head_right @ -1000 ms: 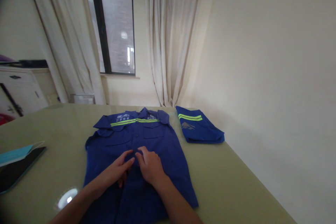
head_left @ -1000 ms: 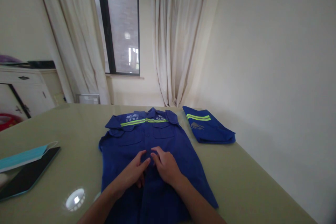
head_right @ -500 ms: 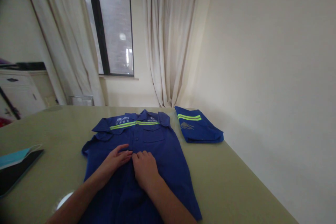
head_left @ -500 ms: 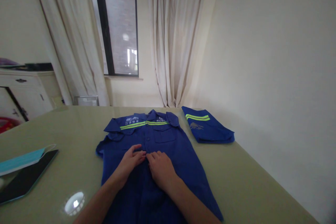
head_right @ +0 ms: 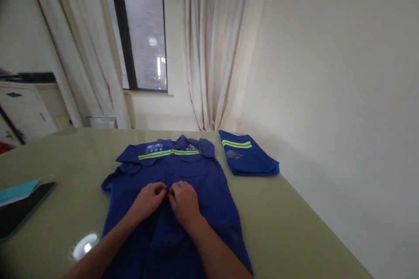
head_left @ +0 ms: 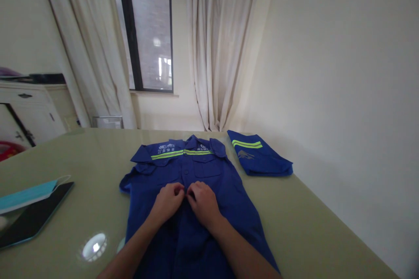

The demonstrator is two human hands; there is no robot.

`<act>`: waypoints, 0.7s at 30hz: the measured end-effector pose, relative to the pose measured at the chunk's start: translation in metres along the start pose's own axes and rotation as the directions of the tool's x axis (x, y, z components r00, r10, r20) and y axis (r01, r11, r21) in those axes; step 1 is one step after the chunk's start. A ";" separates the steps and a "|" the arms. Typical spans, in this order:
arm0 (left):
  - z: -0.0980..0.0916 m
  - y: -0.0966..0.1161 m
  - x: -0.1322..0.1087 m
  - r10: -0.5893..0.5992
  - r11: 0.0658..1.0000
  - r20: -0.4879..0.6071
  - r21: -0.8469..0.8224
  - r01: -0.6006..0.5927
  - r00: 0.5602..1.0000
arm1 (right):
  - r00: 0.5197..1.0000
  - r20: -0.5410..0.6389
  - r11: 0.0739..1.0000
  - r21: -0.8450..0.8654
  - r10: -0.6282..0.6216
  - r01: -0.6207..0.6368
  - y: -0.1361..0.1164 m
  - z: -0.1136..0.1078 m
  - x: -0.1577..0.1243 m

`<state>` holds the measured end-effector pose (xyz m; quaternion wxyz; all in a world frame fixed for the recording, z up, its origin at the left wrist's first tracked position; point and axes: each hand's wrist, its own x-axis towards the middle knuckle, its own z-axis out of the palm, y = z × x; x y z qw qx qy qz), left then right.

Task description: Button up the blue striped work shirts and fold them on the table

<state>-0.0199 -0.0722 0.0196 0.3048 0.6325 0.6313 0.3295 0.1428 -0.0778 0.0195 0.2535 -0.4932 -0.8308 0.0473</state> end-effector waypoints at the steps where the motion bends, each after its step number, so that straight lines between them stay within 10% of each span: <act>1: 0.001 0.003 -0.004 0.063 0.994 -0.049 0.088 -0.059 0.997 | 1.000 -0.001 1.000 0.027 0.009 -0.009 0.002 0.000 0.000; 8: 0.004 0.009 -0.015 0.341 0.928 -0.077 0.189 -0.322 0.937 | 0.999 -0.022 0.998 0.039 0.043 -0.042 0.005 0.001 0.002; 21: 0.006 0.001 -0.011 0.482 0.873 -0.201 0.195 -0.447 0.853 | 0.993 -0.116 0.996 -0.090 0.001 -0.012 0.004 0.000 0.002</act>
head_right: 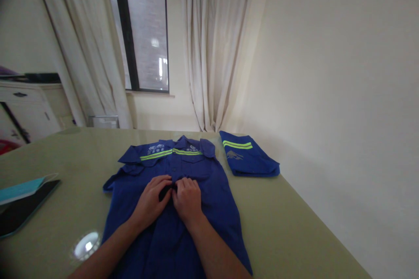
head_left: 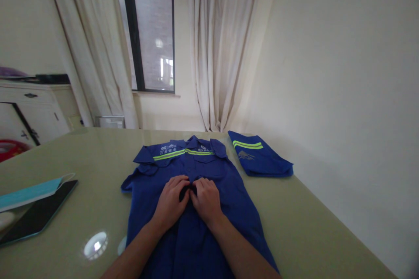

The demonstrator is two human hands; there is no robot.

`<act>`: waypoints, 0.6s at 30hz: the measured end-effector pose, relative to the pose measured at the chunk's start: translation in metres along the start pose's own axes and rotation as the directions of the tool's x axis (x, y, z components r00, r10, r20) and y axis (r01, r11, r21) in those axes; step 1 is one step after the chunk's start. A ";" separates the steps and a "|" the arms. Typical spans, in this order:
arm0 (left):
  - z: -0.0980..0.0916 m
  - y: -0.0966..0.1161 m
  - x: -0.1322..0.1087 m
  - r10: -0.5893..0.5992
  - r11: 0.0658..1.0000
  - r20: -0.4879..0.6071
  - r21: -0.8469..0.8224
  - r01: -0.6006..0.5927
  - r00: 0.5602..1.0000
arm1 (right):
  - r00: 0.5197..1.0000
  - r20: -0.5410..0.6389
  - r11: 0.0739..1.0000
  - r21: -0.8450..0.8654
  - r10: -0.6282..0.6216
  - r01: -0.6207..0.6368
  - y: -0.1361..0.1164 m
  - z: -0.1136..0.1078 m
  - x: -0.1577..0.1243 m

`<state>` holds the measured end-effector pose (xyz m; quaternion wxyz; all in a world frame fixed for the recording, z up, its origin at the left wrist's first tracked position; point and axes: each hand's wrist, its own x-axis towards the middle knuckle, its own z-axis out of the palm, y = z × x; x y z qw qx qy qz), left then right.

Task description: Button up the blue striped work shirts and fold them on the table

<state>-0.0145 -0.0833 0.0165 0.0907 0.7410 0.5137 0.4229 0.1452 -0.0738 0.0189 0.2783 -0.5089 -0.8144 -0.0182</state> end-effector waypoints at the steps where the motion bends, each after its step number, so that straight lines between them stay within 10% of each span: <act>1: 0.000 -0.001 -0.001 0.024 1.000 0.014 0.012 -0.024 1.000 | 1.000 0.003 1.000 -0.015 -0.005 0.005 0.000 0.000 0.000; 9: 0.008 -0.014 0.007 -0.006 0.997 0.181 -0.069 0.018 0.983 | 0.998 0.044 0.988 -0.150 -0.040 0.046 0.000 0.012 0.012; 18: 0.006 -0.020 0.019 -0.213 0.967 0.105 -0.117 0.225 0.971 | 0.987 -0.022 0.974 -0.166 -0.159 0.154 0.003 0.018 0.022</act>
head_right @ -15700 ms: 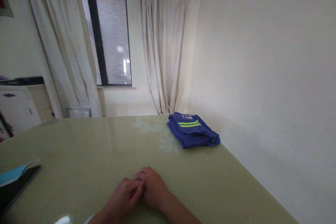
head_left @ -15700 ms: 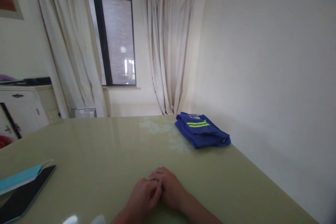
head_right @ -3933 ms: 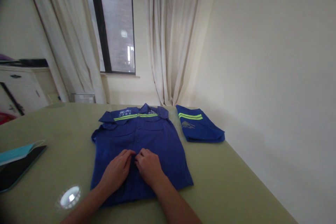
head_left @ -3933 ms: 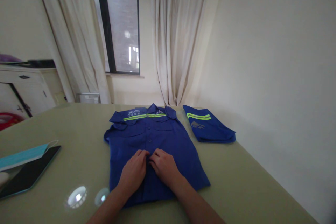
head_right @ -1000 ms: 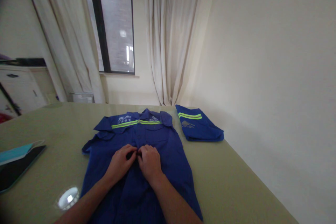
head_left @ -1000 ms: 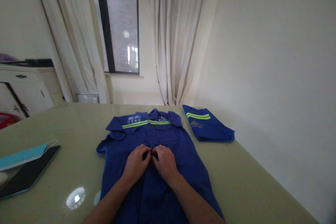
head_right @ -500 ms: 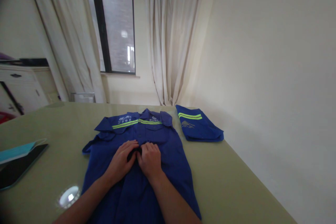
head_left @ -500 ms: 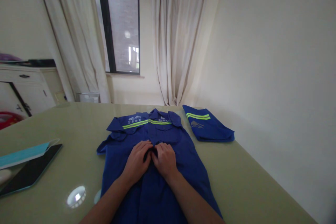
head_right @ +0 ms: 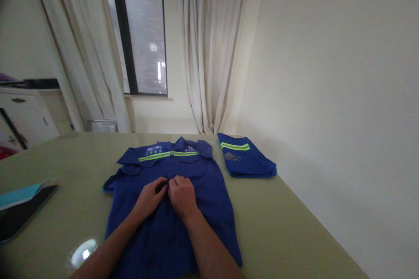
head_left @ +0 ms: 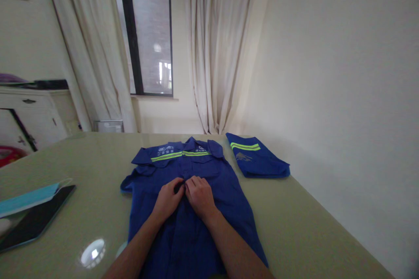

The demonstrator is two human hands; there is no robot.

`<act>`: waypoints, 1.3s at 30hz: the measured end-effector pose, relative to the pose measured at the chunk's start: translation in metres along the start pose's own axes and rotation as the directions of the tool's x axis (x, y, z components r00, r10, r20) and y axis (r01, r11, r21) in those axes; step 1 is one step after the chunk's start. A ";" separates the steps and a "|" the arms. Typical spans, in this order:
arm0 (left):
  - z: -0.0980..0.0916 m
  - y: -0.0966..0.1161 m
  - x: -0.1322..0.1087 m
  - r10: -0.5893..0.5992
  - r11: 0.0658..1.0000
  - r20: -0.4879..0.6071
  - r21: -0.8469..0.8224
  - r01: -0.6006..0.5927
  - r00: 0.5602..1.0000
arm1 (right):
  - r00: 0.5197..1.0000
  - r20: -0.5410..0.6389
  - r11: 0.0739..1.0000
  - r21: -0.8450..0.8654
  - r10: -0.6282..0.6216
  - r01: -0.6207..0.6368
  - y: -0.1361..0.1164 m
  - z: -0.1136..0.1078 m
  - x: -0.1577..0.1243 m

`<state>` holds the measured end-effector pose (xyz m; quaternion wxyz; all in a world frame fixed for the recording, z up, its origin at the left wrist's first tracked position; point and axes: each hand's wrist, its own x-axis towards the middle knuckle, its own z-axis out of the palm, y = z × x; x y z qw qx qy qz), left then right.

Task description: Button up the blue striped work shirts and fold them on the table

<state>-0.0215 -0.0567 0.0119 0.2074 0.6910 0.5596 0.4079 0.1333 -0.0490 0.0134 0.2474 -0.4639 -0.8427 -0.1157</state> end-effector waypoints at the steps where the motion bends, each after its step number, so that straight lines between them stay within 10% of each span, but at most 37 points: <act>1: -0.001 0.000 -0.001 -0.012 1.000 0.003 -0.007 0.012 1.000 | 1.000 -0.010 1.000 0.002 -0.026 0.026 0.001 0.000 0.000; 15: 0.006 0.008 -0.017 0.060 0.992 -0.141 0.115 -0.044 0.988 | 0.998 -0.009 0.995 0.078 -0.062 0.062 0.005 -0.004 -0.006; 39: 0.015 0.004 -0.020 0.053 0.948 -0.054 -0.310 -0.067 0.997 | 0.988 -0.142 0.984 0.177 0.054 -0.029 0.015 -0.002 -0.010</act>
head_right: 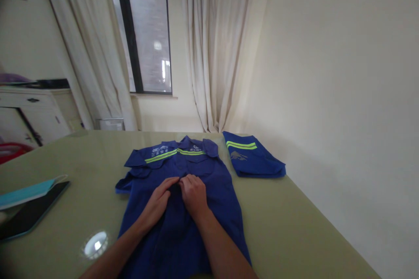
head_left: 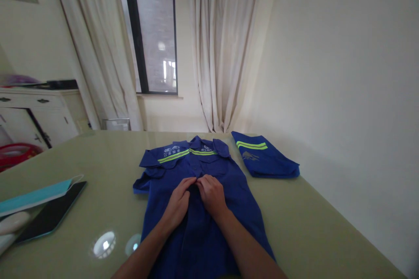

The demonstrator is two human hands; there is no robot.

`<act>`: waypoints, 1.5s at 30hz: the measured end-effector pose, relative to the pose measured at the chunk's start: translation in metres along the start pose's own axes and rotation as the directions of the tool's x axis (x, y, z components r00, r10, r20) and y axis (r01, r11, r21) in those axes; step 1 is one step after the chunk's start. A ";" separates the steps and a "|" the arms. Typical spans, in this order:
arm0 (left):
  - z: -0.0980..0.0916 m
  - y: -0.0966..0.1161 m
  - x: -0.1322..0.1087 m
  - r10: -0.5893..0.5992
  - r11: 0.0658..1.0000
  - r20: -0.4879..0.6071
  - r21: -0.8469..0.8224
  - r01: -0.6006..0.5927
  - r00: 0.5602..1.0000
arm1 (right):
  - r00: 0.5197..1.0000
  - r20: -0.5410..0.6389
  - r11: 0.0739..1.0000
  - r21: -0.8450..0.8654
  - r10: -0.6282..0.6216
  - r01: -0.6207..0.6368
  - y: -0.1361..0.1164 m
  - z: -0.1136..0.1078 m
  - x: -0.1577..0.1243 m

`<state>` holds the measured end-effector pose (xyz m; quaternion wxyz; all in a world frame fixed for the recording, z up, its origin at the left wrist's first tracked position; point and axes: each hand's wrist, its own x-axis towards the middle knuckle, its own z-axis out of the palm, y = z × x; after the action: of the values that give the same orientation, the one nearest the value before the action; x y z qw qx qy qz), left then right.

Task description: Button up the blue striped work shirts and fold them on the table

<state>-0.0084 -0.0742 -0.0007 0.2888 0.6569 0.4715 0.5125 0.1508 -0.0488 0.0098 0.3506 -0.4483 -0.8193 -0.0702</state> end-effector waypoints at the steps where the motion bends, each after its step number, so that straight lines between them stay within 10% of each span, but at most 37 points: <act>1: -0.001 0.000 0.000 -0.007 1.000 0.013 -0.022 0.007 1.000 | 1.000 0.010 1.000 0.011 0.014 -0.015 0.000 -0.001 0.000; 12: -0.011 0.029 0.004 -0.120 0.989 0.115 0.104 0.108 0.986 | 0.986 -0.028 0.978 0.137 0.163 -0.158 -0.002 -0.008 0.005; 22: -0.040 0.012 0.003 -0.275 0.665 0.064 0.734 0.141 0.959 | 0.890 0.414 0.976 0.010 0.192 -0.216 -0.033 -0.029 0.012; 33: -0.030 0.007 0.002 -0.325 0.725 0.237 0.684 0.080 0.916 | 0.819 0.538 0.977 -0.044 0.199 -0.208 -0.032 -0.042 0.010; 45: -0.023 0.010 0.010 -0.136 0.729 0.078 0.683 0.047 0.988 | 0.874 0.426 0.971 -0.069 0.236 -0.228 -0.032 -0.022 0.000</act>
<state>-0.0265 -0.0714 0.0195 0.0823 0.7230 0.6391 0.2489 0.1370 -0.0765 0.0325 0.1630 -0.5504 -0.8161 0.0662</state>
